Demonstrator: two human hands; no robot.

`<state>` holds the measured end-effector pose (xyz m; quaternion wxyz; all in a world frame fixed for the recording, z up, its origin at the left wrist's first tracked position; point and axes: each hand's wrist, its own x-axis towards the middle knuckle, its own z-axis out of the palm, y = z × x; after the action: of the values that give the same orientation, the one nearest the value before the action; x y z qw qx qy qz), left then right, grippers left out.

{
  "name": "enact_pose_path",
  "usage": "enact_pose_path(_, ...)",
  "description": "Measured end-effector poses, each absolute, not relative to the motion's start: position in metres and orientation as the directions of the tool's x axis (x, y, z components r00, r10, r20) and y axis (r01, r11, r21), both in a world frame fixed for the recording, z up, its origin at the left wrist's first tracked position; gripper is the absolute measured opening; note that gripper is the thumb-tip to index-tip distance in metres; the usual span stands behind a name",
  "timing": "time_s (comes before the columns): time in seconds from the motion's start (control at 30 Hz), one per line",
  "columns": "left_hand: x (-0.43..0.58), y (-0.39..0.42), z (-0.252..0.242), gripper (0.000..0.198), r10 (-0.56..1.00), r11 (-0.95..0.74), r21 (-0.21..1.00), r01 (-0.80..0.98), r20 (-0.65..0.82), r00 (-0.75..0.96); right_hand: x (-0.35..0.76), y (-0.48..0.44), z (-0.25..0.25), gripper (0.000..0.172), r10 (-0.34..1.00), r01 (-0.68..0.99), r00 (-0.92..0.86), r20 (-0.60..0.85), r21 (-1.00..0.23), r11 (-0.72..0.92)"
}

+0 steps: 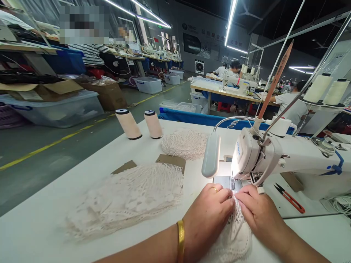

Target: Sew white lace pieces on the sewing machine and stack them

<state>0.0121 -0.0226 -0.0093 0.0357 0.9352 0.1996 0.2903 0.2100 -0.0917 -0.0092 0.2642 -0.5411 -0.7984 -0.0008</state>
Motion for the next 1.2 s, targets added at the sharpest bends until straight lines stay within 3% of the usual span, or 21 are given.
enact_pose_path(0.9,0.018,-0.021,-0.002,0.017,0.468,-0.88,0.182,0.438,0.48,0.742,0.215,-0.081,-0.014,0.034,0.838,0.935,-0.215,0.501,-0.141,0.325)
enact_pose_path(1.17,0.011,-0.023,0.014,0.004,0.551,-0.834,0.256,0.489,0.331,0.766,0.221,-0.087,-0.014,0.032,0.861,0.932,-0.223,0.458,-0.158,0.326)
enact_pose_path(1.2,0.008,-0.025,0.019,0.013,0.557,-0.827,0.28,0.487,0.292,0.778,0.222,-0.091,-0.01,0.028,0.861,0.919,-0.248,0.445,-0.173,0.355)
